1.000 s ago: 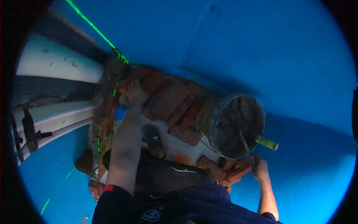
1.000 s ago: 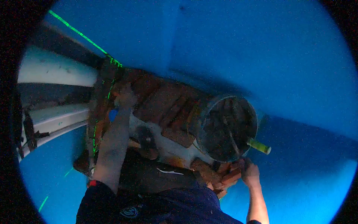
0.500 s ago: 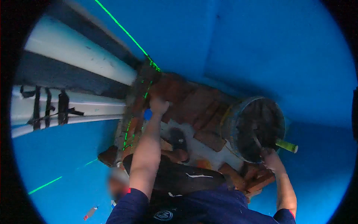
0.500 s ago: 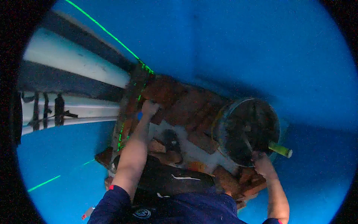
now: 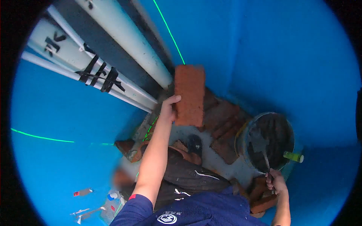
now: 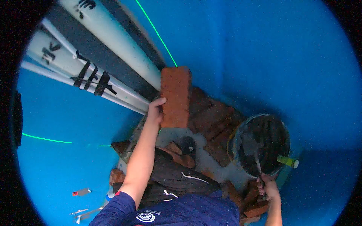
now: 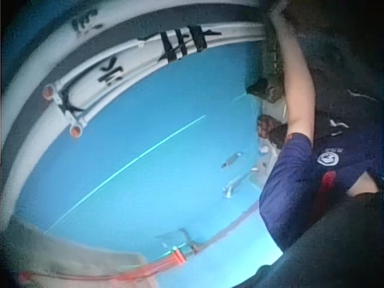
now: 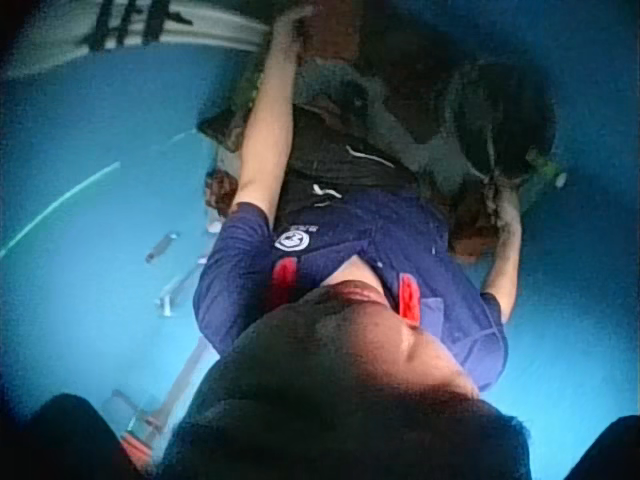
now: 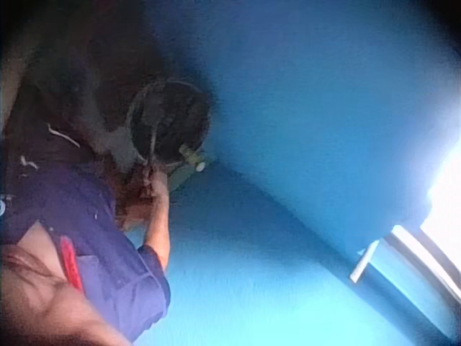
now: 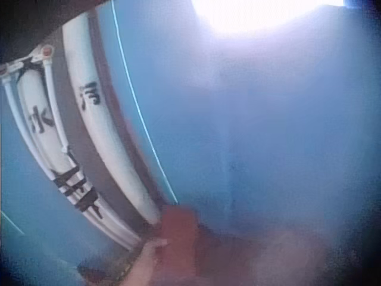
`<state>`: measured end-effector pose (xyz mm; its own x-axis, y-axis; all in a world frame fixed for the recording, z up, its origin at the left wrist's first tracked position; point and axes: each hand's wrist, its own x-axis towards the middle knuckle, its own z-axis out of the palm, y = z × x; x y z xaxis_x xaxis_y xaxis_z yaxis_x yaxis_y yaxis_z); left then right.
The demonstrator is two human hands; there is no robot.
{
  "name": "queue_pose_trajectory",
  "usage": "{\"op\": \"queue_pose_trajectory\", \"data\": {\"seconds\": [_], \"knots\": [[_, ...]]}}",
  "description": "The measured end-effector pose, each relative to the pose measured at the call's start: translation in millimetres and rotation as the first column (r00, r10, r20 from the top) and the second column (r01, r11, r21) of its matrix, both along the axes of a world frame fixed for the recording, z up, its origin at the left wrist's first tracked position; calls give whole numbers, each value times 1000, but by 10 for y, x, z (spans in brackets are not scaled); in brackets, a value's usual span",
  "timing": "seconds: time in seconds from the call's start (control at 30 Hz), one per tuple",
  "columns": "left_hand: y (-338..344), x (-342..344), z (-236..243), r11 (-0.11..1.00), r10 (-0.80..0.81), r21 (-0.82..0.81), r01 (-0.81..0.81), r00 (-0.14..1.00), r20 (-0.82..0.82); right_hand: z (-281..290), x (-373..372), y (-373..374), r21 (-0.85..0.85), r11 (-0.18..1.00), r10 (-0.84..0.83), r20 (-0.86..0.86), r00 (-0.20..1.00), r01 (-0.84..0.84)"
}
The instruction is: The person applies mortar to bricks and places them to build a small wall section using a trowel and a laser level for alignment.
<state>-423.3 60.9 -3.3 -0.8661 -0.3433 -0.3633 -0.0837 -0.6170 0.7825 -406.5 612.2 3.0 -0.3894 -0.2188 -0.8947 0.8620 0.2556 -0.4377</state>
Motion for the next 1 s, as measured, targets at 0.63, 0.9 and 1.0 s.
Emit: {"op": "queue_pose_trajectory", "data": {"seconds": [0.63,0.9,1.0], "knots": [[135,1422,387,848,195,520,102,853,-484,13,-40,-16,32,996,-88,-19,996,89],[-184,1543,681,760,354,627,170,701,-620,16,-13,-71,113,992,-46,-12,999,47],[103,1301,1164,647,393,640,416,537,-746,-39,83,0,-87,984,-157,27,987,159]]}}
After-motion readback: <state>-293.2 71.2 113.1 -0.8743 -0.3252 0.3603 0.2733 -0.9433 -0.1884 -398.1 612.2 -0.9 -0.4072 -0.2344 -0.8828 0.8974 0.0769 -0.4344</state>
